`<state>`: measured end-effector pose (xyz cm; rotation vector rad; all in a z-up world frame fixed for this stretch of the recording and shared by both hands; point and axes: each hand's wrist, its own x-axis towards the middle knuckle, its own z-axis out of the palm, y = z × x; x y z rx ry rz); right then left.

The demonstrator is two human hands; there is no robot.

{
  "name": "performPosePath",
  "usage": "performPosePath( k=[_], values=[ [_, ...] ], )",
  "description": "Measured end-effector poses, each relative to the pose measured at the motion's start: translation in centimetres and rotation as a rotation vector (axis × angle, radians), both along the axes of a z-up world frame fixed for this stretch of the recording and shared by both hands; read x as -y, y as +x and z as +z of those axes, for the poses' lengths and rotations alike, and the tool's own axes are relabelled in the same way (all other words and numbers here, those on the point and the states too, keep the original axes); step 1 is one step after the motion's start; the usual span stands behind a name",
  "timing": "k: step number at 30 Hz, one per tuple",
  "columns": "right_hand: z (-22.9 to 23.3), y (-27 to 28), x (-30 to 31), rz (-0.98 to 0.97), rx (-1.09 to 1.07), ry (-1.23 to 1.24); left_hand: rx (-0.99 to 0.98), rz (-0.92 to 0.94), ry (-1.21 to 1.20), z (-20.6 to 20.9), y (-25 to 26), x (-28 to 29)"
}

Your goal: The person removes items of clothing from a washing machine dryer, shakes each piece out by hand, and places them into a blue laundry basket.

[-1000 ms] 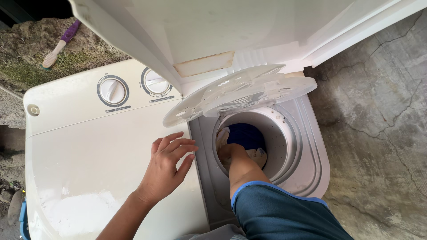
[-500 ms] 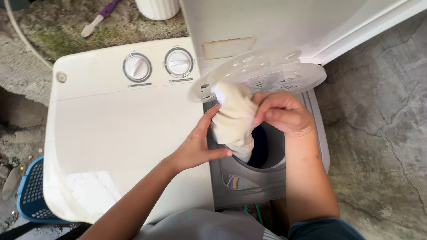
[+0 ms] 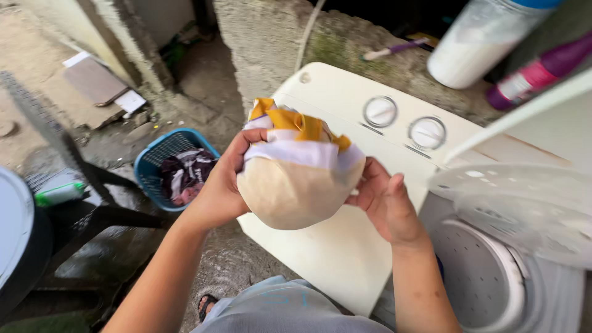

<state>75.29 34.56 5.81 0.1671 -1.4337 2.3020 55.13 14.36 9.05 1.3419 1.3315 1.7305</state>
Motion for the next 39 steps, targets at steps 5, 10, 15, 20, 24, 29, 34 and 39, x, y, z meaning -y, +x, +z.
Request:
performPosePath(
  k=[5,10,15,20,24,29,34,39],
  values=[
    [-3.5,-11.0,9.9,-0.172,0.236,0.508,-0.248,0.315,-0.062,-1.7,-4.2,9.2],
    [-6.3,-18.5,14.8,-0.144,0.387,0.450,0.010,0.549,-0.345,-5.6,-9.8,18.8],
    [-6.7,-24.9,19.9,-0.029,0.366,0.423,-0.061,0.620,-0.391,-9.4,-14.7,26.2],
    [-7.9,-30.0,25.6,0.108,0.385,0.104,0.321,0.418,-0.077,-11.1,-18.7,32.0],
    [-8.2,-32.0,27.7,0.154,0.285,-0.123,0.379,0.361,-0.133,-9.8,-19.3,34.1],
    [-8.5,-34.0,26.2,0.147,0.322,-0.335,0.297,0.379,-0.510,-10.0,-19.3,34.5],
    [-10.7,-35.3,25.3,0.131,0.310,-0.296,0.454,0.446,-0.436,-14.1,-20.2,33.8],
    [-8.7,-36.6,23.0,0.199,0.329,-0.376,0.536,0.379,-0.118,-14.9,-21.0,34.2]
  ],
)
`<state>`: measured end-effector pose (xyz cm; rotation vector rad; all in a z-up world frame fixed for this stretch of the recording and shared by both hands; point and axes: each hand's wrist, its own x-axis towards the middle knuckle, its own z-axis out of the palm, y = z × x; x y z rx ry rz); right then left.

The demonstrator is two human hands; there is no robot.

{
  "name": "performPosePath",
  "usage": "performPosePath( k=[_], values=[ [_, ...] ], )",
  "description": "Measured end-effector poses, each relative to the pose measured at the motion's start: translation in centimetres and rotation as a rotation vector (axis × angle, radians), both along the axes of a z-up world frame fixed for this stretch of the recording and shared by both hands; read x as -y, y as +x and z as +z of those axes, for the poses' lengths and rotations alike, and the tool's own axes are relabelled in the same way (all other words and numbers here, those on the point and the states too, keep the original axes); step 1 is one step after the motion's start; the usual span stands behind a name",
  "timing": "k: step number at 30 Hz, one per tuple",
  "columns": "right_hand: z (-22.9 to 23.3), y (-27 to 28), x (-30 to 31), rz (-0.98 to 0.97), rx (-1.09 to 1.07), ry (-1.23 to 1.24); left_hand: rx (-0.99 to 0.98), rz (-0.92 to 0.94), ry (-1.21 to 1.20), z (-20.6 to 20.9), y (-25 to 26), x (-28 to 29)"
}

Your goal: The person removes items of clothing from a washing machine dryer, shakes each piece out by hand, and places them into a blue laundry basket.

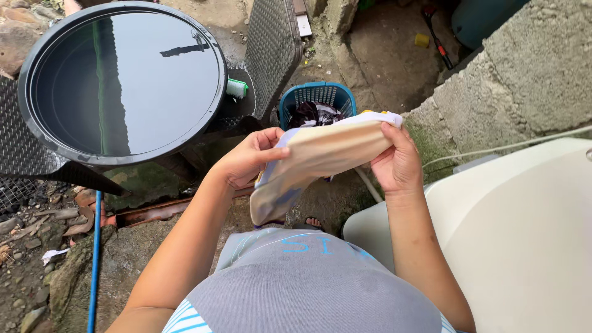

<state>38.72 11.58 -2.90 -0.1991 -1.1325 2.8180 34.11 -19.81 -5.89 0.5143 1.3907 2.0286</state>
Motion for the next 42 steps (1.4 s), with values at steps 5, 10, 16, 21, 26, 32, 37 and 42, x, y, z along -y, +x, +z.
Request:
performPosePath(
  k=[5,10,16,21,26,32,37,42],
  values=[
    [1.6,-1.7,0.6,0.234,-0.041,-0.315,0.341,-0.218,-0.152,-0.3,-0.1,-2.9],
    [-1.1,-2.5,2.2,0.433,-0.053,-0.451,0.451,0.077,-0.155,-4.0,-0.4,-7.4],
    [-3.5,-1.7,-0.2,0.329,0.129,-0.442,0.624,0.411,0.286,-5.4,-2.2,-6.9],
    [-4.2,-2.2,-4.7,0.393,0.264,0.572,0.430,0.584,0.449,-2.6,-2.4,-4.3],
    [-6.4,-3.2,-3.4,0.390,-0.006,1.533,0.375,0.245,0.407,-0.2,-1.3,-9.2],
    [-8.5,-6.5,1.0,0.195,-0.634,1.459,0.421,-0.151,0.633,6.5,1.2,-8.8],
    [-4.2,-5.8,2.6,0.674,0.153,0.211,-0.034,0.217,-0.292,4.7,-0.8,-1.0],
    [-0.8,-4.9,4.1,0.828,0.137,0.077,-0.448,0.174,-0.957,-4.8,1.5,-4.0]
  ],
)
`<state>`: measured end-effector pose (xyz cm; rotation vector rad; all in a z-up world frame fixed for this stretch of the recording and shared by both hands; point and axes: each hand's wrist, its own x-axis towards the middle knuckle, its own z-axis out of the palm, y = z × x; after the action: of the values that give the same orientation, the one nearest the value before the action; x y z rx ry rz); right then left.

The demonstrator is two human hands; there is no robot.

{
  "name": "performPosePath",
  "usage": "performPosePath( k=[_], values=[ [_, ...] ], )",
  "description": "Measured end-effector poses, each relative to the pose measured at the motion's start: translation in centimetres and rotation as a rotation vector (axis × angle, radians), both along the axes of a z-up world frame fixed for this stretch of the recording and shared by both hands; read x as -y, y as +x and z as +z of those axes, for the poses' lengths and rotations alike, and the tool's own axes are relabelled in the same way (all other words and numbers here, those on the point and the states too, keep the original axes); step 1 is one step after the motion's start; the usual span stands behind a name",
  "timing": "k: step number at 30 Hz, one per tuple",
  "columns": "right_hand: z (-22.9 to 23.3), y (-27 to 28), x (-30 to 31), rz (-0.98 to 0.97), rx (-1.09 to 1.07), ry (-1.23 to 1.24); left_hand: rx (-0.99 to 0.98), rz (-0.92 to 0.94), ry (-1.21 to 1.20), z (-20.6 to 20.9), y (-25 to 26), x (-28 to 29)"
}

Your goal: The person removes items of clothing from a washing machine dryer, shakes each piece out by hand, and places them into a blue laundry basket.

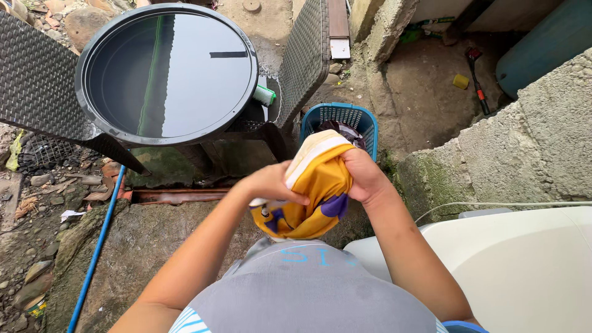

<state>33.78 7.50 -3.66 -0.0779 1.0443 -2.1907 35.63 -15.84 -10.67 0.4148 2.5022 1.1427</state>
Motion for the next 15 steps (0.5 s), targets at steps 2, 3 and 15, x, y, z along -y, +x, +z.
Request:
performPosePath(
  k=[2,3,15],
  values=[
    [0.9,0.0,-0.8,0.036,-0.017,-0.103,0.122,0.140,-0.067,-2.5,0.8,-1.4],
    [1.3,-0.3,-1.6,-0.052,0.000,-0.109,0.138,0.177,0.057,-3.2,0.7,-1.6],
    [-8.2,2.9,-2.6,0.006,-0.769,0.752,1.015,-0.068,1.496,4.6,-1.3,-5.0]
  ],
)
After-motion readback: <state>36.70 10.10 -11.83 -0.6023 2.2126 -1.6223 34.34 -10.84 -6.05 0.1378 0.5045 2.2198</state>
